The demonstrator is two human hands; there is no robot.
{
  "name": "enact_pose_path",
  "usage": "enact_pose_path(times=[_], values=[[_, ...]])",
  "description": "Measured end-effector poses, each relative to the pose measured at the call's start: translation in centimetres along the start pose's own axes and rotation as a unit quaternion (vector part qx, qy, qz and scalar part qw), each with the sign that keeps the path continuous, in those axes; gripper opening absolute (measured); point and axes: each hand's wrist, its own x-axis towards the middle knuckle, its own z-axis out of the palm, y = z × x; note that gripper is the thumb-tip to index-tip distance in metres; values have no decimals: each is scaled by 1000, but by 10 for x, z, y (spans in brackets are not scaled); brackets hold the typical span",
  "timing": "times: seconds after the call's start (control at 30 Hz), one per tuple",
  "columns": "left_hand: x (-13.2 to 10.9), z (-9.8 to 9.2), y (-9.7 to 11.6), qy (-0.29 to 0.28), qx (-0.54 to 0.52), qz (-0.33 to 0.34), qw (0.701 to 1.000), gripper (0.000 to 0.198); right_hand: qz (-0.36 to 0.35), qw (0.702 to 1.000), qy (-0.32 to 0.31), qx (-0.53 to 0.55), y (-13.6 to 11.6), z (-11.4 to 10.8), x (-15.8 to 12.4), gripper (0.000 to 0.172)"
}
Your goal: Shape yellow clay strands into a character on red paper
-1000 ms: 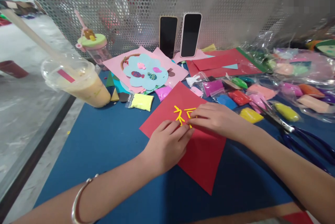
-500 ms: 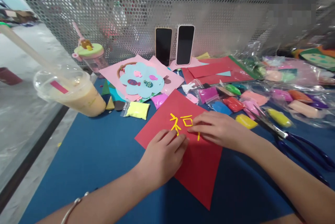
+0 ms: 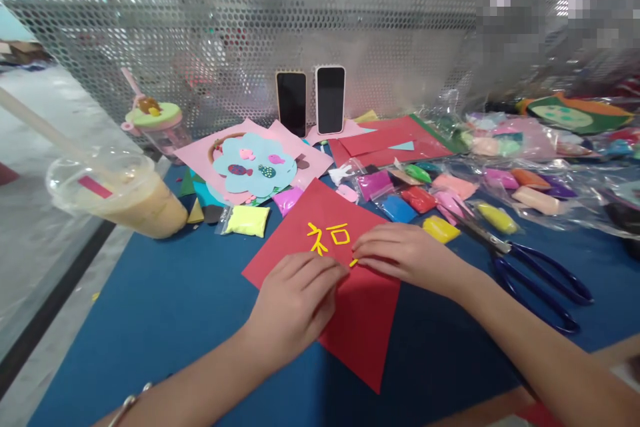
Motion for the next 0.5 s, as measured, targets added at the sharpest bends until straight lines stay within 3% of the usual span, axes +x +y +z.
enact_pose_path(times=[0.2,0.33,0.5], values=[[3,1,-2,81,-63,-82,991,17,38,994,39,96,-17,-5,12,11],[3,3,-4,85,-49,-76,992,20,44,985,50,158,-22,-4,16,8],[5,3,-2,85,-14,-31,996,18,92,971,7,221,-24,-2,17,12]])
